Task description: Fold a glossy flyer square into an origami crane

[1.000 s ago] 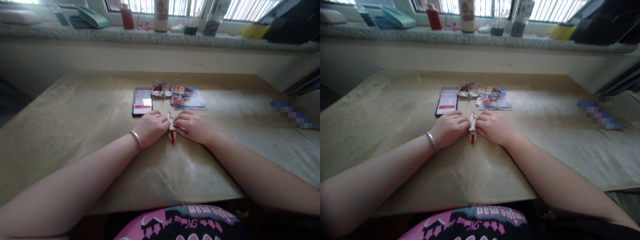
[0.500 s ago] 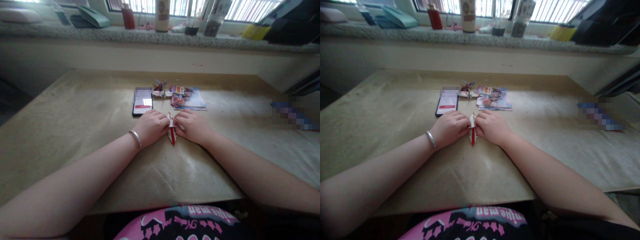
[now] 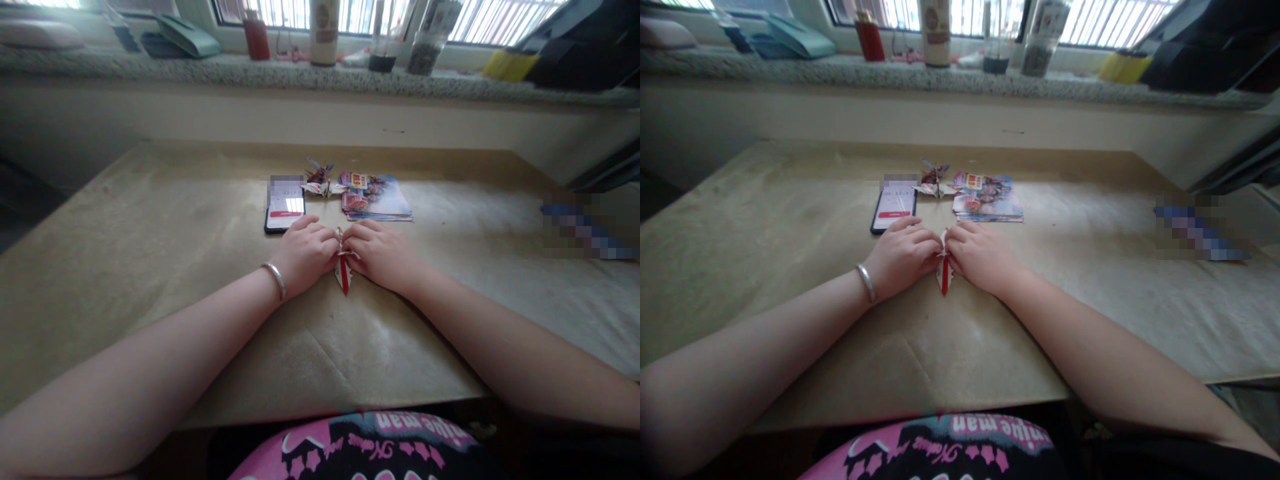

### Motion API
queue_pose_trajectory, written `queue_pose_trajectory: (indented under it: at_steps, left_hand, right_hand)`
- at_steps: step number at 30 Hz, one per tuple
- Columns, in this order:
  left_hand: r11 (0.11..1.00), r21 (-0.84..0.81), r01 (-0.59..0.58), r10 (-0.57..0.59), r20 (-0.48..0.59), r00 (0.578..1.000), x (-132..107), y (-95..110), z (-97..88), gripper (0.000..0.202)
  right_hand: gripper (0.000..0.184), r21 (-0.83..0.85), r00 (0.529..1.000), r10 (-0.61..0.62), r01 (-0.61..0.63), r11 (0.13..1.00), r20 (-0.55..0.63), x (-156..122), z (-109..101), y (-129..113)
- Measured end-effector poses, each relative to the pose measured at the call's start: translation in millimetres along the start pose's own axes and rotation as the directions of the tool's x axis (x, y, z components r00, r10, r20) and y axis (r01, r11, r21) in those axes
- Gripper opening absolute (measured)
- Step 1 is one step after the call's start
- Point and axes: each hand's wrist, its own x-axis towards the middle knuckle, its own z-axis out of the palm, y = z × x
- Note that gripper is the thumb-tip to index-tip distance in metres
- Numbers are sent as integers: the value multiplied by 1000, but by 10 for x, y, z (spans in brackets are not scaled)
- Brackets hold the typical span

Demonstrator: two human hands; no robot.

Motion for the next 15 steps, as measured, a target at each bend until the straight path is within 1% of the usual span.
queue_pose_trajectory:
  at_steps: [2,4,6,8,11,15]
  left_hand:
    - [998,-52,42,-40,39,998,9,4,7,16]
    - [987,-109,118,-110,79,991,18,0,12,13]
    - [961,-182,208,-189,118,975,22,-11,19,11]
    - [926,-261,272,-239,153,959,22,-23,25,12]
    - [888,-338,312,-264,179,948,16,-32,29,15]
    - [870,-353,343,-289,197,937,10,-23,24,14]
  right_hand:
    - [18,34,999,34,-34,999,-3,11,34,-1]
    - [16,95,997,78,-77,993,-3,13,70,10]
    - [13,191,992,126,-121,974,-12,7,96,32]
    - [9,308,985,171,-157,938,-18,-2,104,58]
    - [11,417,975,221,-197,887,-7,-10,98,88]
    - [13,447,955,297,-269,853,9,-8,109,104]
